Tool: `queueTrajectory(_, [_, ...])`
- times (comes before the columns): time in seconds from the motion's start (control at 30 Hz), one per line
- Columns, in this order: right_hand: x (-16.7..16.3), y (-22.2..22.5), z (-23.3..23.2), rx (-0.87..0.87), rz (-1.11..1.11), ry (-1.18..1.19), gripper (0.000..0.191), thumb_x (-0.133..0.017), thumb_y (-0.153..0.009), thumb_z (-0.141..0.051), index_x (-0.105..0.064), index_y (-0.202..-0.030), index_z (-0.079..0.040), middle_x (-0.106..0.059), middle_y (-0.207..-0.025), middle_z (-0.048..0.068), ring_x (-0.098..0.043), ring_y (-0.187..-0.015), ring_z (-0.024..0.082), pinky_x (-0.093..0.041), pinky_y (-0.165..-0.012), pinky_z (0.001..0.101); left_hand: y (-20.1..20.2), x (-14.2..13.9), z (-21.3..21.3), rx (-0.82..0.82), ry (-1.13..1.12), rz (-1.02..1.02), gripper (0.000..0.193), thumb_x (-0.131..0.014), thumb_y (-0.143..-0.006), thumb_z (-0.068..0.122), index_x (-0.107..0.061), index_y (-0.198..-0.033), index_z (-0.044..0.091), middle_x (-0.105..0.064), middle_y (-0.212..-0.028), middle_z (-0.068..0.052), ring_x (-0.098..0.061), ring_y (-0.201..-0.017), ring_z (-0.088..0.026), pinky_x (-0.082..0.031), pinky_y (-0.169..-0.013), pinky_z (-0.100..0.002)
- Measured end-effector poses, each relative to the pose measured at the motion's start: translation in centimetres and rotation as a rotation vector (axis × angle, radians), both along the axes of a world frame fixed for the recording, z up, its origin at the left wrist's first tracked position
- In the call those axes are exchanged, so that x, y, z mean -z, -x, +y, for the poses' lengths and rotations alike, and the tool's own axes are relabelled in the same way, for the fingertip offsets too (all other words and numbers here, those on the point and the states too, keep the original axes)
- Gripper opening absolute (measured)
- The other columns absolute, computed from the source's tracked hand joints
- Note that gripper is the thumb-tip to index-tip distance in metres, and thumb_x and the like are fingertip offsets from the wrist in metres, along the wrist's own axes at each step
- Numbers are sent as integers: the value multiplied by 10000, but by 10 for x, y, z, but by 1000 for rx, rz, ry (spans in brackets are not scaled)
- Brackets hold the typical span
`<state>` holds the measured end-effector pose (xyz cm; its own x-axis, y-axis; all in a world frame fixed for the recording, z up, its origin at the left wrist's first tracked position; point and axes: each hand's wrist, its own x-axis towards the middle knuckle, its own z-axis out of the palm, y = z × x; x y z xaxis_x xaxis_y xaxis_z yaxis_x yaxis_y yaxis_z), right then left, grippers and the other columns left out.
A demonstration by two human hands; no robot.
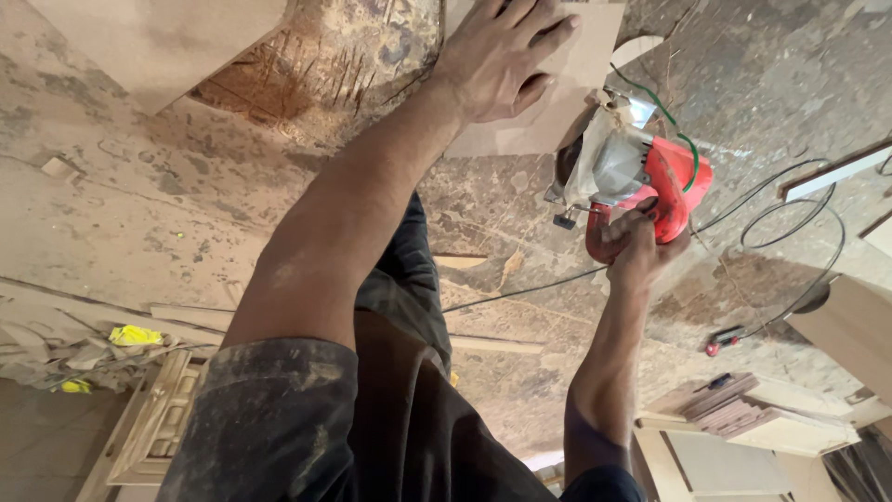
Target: The person uses a handheld circular saw to cut small rectangular pieces of wood into curved shapes. They repeatedly pick up a piece, cut along its edge, and place the finished piece aside on the floor.
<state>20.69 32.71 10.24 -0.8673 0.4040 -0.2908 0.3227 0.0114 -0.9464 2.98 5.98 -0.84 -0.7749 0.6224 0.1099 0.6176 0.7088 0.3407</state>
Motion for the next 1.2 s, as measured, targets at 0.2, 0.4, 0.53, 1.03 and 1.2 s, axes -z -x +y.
queueTrajectory(0.2, [14,24,14,29,-32,10,156,-514,-917,65,-553,-1067,66,-556,-714,98,-535,-549,180,-501,-517,329,-2,3,-8,-42,-47,107,665,-643,-967,528,-568,-1496,132,-474,-1501,-159,-410,-1361,-330,-300,-1150,-495])
queueTrajectory(0.4, [30,28,38,37,19,30,234,-509,-885,67,-584,-1106,82,-566,-722,95,-539,-543,185,-492,-501,323,-7,20,-9,-18,-75,24,667,-657,-986,506,-570,-1527,126,-478,-1512,-159,-405,-1386,-328,-302,-1147,-504])
queueTrajectory(0.53, [23,-3,70,186,9,116,196,-551,-895,23,-602,-1083,46,-562,-723,82,-535,-549,181,-492,-502,326,-3,7,-3,-12,-11,-26,687,-606,-991,539,-530,-1545,140,-448,-1546,-150,-375,-1417,-335,-275,-1176,-505])
queueTrajectory(1.03, [28,-136,203,475,285,901,273,-566,-1037,-169,-435,-798,-178,-421,-686,-36,-418,-586,134,-427,-558,347,-108,-55,22,-86,544,-125,707,-491,-993,310,-225,-1614,104,-150,-1681,-194,-123,-1535,-418,-145,-1234,-618])
queueTrajectory(1.2, [-7,-129,193,536,147,792,649,-526,-892,-238,-534,-1403,164,-680,-1287,341,-675,-917,387,-633,-777,505,-119,-70,-28,-80,321,2,622,-475,-1065,137,-297,-1643,-9,-348,-1660,-247,-359,-1469,-415,-326,-1214,-530])
